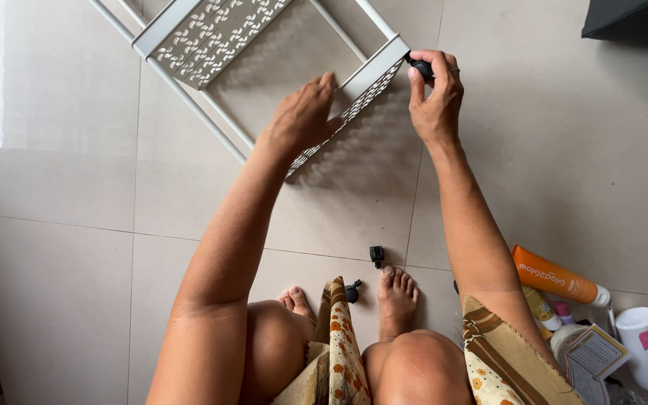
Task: The person assembles a white plastic shelving unit by inserting vertical poles into the shelves and securing them with connectors. They then attach wheels to the bottom of the unit.
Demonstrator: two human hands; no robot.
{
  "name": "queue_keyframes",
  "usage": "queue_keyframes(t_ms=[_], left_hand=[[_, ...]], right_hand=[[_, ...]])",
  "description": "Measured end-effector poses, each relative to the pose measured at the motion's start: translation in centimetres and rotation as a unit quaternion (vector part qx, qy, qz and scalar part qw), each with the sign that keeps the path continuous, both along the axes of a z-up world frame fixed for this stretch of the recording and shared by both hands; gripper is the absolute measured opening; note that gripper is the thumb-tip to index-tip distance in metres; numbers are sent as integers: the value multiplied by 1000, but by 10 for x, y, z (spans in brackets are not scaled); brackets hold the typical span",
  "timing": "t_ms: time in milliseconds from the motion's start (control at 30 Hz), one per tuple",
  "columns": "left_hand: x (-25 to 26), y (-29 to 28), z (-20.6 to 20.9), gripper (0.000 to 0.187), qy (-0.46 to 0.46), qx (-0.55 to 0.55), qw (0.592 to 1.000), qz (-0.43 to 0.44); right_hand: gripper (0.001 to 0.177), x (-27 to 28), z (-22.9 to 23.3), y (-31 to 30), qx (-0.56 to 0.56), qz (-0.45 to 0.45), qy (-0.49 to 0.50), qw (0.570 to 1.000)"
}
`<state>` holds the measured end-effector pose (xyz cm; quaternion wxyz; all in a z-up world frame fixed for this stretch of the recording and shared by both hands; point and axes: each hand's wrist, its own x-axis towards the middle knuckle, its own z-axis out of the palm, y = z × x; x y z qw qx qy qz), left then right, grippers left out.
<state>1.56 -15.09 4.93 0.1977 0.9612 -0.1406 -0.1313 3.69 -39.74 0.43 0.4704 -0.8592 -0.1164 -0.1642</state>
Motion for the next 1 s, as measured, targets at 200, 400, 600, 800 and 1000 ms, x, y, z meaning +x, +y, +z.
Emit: queue_keyframes(t_ms=[200,400,600,800,1000], left_hand=[[19,-46,-27,69,-118,-119,986,13],[24,-48,-29,64,-87,-109,989,46],[23,-49,-26,65,-81,-116,989,53],[24,-52,-39,65,-124,-122,985,17],[26,-51,-50,67,-144,-121,982,-2]], right_hand=[[30,2,0,-8,-45,19,-46,998],[39,5,2,-11,-74,18,-31,997],[38,5,4,-8,-106,7,-49,993],[37,8,2,-4,-48,12,-41,998],[34,15,5,-3,-28,27,-21,999]])
